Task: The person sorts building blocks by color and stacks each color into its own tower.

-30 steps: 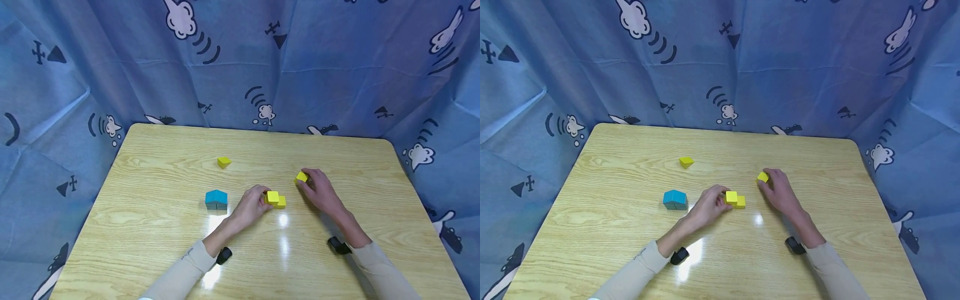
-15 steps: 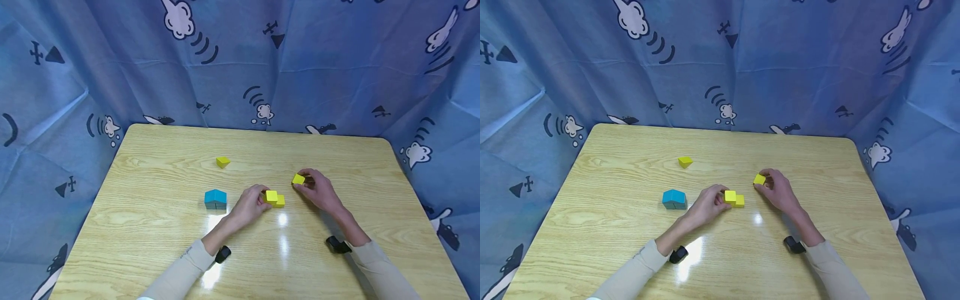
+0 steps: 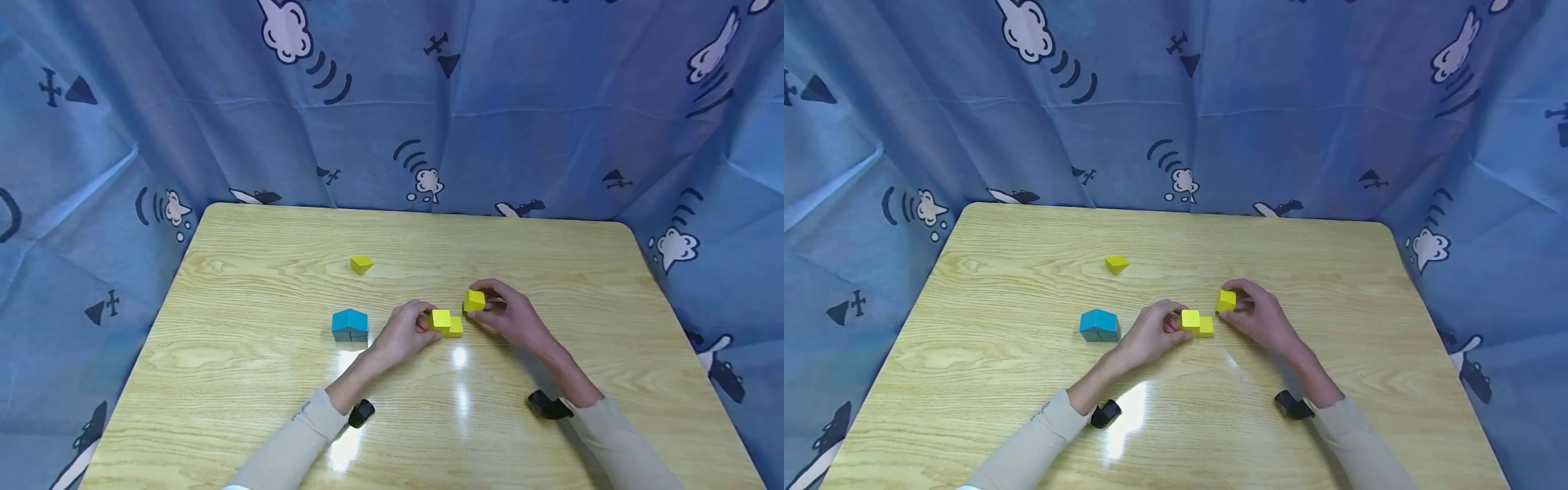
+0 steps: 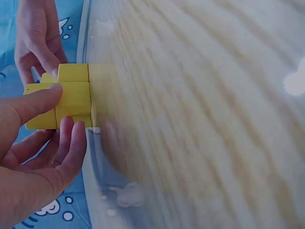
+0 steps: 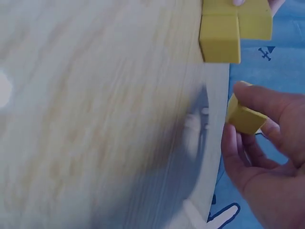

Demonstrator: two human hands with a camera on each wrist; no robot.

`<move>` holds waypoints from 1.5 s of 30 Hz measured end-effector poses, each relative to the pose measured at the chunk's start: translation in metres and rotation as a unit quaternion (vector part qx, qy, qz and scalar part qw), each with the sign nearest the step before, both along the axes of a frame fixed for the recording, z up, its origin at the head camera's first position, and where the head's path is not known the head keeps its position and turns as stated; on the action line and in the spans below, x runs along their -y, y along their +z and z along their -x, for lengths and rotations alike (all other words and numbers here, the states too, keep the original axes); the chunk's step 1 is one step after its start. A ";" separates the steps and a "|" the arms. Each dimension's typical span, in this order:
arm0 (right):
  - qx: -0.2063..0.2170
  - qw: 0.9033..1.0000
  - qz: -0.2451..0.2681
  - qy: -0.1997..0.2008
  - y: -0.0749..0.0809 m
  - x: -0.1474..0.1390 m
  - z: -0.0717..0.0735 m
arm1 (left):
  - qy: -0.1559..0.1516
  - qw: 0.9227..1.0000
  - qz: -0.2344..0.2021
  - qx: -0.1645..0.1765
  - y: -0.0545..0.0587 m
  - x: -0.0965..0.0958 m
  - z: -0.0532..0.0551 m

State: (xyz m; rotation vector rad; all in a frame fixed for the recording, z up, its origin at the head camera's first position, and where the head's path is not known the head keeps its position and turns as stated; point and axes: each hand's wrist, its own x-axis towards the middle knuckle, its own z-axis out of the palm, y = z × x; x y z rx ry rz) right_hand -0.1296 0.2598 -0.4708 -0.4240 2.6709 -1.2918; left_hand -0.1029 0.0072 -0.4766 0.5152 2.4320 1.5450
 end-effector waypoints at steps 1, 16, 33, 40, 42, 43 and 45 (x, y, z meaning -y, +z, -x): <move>0.004 1.000 0.011 0.006 0.001 0.001 -0.001 | -0.001 1.000 -0.002 0.000 0.000 0.000 0.000; -0.038 0.996 0.042 0.075 0.012 0.013 -0.014 | -0.007 1.000 -0.003 0.019 -0.003 0.003 0.005; -0.040 0.992 0.022 0.116 0.009 0.021 -0.018 | -0.009 1.000 -0.004 0.021 -0.003 0.003 0.005; -0.030 0.993 0.019 0.113 0.007 0.018 -0.018 | -0.011 1.000 -0.004 0.024 -0.005 0.003 0.006; -0.028 0.993 0.019 0.111 0.007 0.017 -0.019 | -0.013 1.000 -0.004 0.023 -0.005 0.003 0.006; -0.030 0.993 0.017 0.111 0.006 0.017 -0.019 | -0.013 1.000 -0.003 0.023 -0.005 0.003 0.006; -0.032 0.993 0.016 0.111 0.006 0.017 -0.019 | -0.015 1.000 -0.003 0.024 -0.004 0.002 0.006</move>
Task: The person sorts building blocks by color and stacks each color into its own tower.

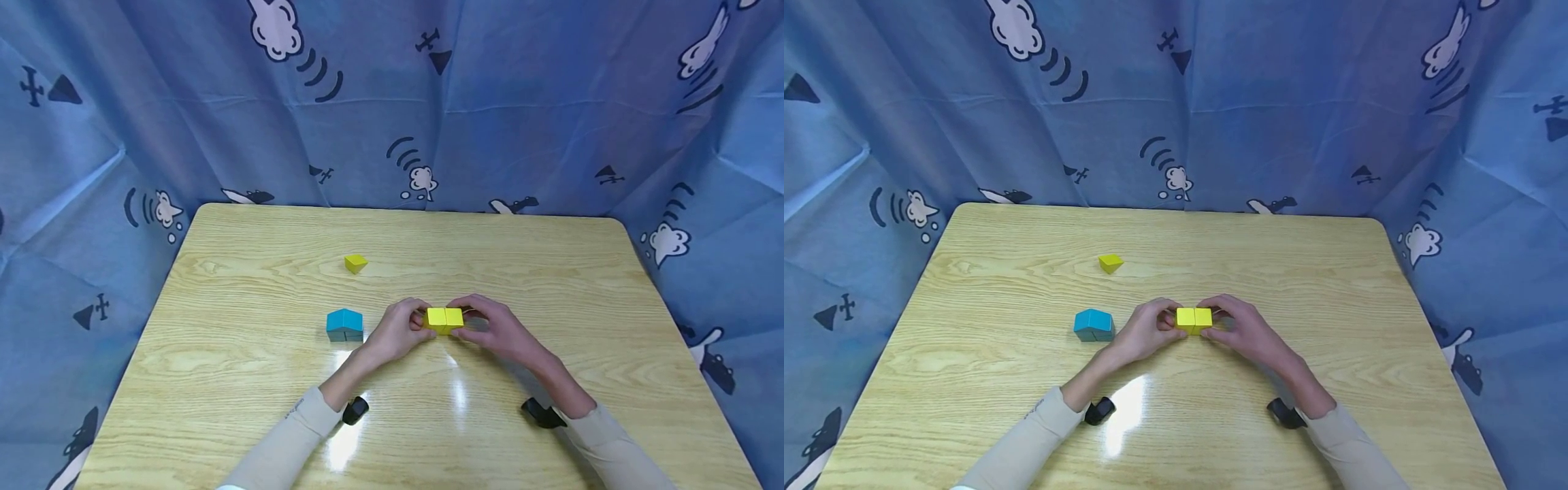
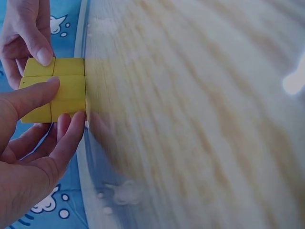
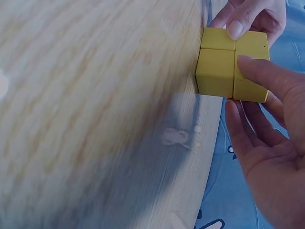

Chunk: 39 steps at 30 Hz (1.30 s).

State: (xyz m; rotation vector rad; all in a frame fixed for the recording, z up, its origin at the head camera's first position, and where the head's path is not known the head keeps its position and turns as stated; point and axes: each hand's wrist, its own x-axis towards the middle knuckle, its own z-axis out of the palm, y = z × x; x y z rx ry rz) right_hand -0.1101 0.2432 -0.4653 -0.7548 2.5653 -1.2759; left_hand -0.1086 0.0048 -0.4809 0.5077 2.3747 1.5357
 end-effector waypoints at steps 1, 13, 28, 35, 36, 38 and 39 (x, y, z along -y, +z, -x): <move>-0.001 1.000 0.000 0.001 0.000 0.000 0.000 | 0.000 1.000 0.000 0.000 0.000 0.000 0.000; 0.001 1.000 0.005 0.011 -0.001 0.003 0.004 | 0.002 1.000 0.001 -0.010 0.001 0.002 0.002; 0.004 1.000 -0.003 0.019 0.018 0.002 0.037 | 0.004 1.000 0.002 -0.013 0.002 0.002 0.000; -0.003 0.999 -0.012 0.037 0.025 0.008 0.057 | 0.000 1.000 0.000 -0.011 0.000 0.001 -0.001; -0.003 0.999 -0.014 0.040 0.026 0.010 0.060 | 0.000 1.000 0.000 -0.012 0.000 0.001 -0.001; -0.005 0.999 -0.022 0.045 0.029 0.013 0.066 | 0.000 1.000 -0.001 -0.013 0.000 0.001 -0.002; -0.009 0.998 -0.024 0.050 0.029 0.015 0.069 | 0.001 1.000 -0.002 -0.013 0.000 0.002 -0.002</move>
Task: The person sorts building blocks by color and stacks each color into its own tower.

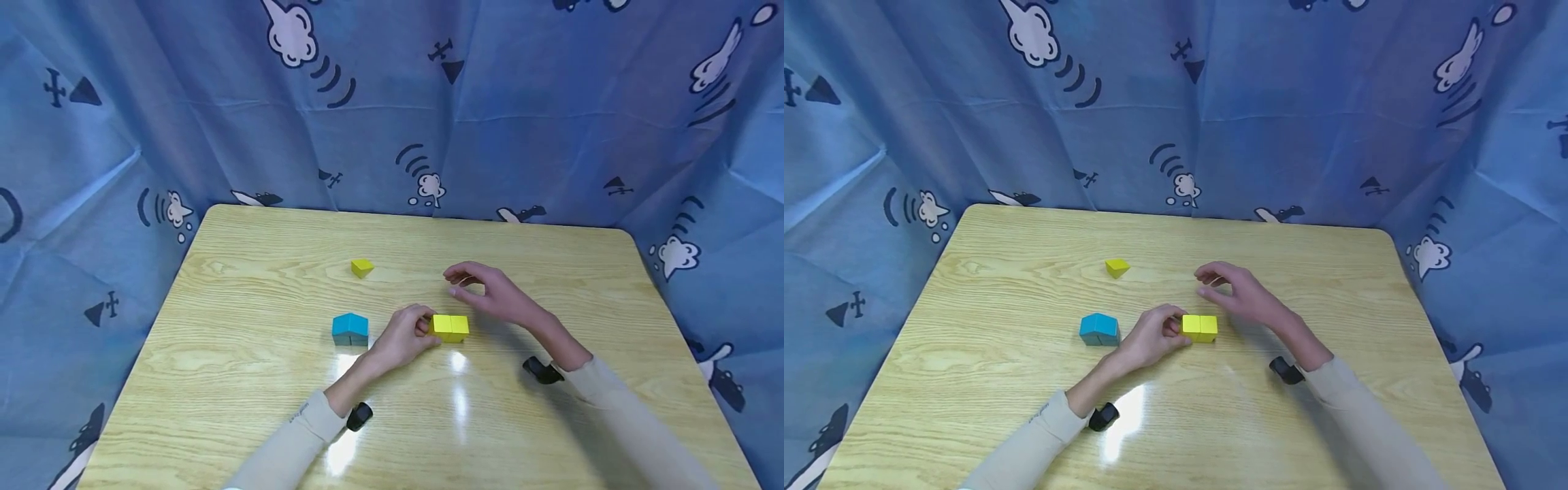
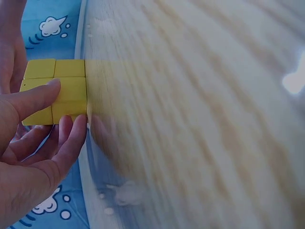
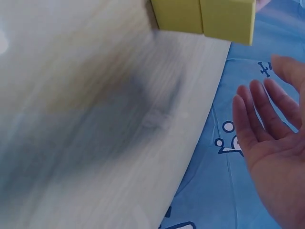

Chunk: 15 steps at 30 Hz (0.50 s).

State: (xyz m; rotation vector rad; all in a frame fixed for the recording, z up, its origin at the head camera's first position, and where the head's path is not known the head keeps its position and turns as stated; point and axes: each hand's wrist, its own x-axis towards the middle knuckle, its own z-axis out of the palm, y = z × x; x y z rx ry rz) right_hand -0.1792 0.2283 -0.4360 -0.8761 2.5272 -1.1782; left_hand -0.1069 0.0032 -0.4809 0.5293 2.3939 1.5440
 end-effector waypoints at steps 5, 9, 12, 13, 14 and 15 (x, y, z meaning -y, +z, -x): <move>-0.008 1.000 -0.008 0.016 0.004 0.008 0.013 | 0.002 1.000 -0.001 -0.004 0.000 0.000 0.000; -0.012 1.000 -0.017 0.022 0.007 0.015 0.021 | 0.000 1.000 -0.001 -0.009 0.001 0.000 -0.001; -0.014 0.999 -0.026 0.028 0.007 0.021 0.026 | 0.001 1.000 0.001 -0.006 0.001 -0.001 -0.001; -0.013 0.999 -0.027 0.032 0.008 0.022 0.028 | 0.001 1.000 0.001 -0.005 0.000 -0.001 -0.001; -0.015 0.999 -0.030 0.036 0.007 0.024 0.031 | 0.001 1.000 0.001 -0.006 0.000 -0.001 -0.001; -0.016 0.999 -0.031 0.042 0.007 0.026 0.033 | 0.001 1.000 0.001 -0.006 0.000 -0.001 -0.001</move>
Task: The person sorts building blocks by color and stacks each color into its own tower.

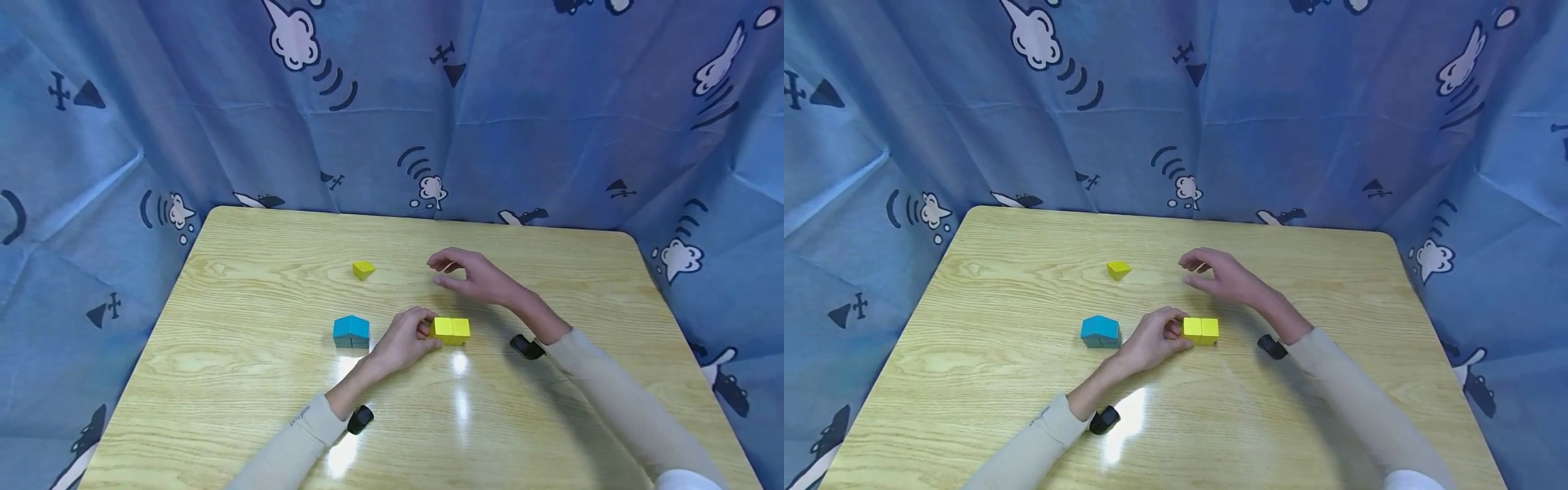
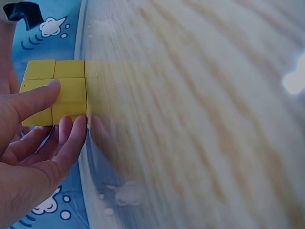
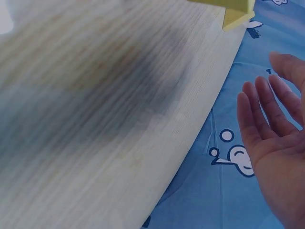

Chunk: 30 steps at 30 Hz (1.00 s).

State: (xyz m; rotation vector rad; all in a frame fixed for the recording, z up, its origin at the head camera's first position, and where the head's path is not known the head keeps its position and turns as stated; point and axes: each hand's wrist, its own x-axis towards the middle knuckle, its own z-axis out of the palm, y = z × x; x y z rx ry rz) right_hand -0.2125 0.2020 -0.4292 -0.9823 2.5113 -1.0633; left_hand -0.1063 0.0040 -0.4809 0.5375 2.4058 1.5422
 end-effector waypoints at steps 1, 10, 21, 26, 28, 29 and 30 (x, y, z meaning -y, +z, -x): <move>0.000 1.000 0.000 0.007 0.000 0.002 0.002 | 0.001 1.000 -0.001 0.001 0.000 0.000 0.000; 0.000 0.998 -0.033 0.057 0.000 0.029 0.023 | 0.004 1.000 0.002 -0.001 -0.001 -0.001 -0.002; 0.004 0.991 -0.058 0.124 0.004 0.071 0.040 | 0.002 1.000 0.006 -0.004 0.000 -0.001 0.001; 0.009 0.987 -0.069 0.145 0.004 0.085 0.046 | -0.002 1.000 0.002 -0.011 -0.002 -0.002 0.001; 0.007 0.985 -0.075 0.154 0.003 0.091 0.049 | 0.000 1.000 0.003 -0.010 -0.001 -0.001 0.001; 0.007 0.984 -0.076 0.158 0.002 0.094 0.050 | 0.001 1.000 0.005 -0.010 -0.001 -0.001 0.001; 0.008 0.984 -0.079 0.161 0.002 0.097 0.052 | 0.002 1.000 0.006 -0.009 0.000 0.000 0.000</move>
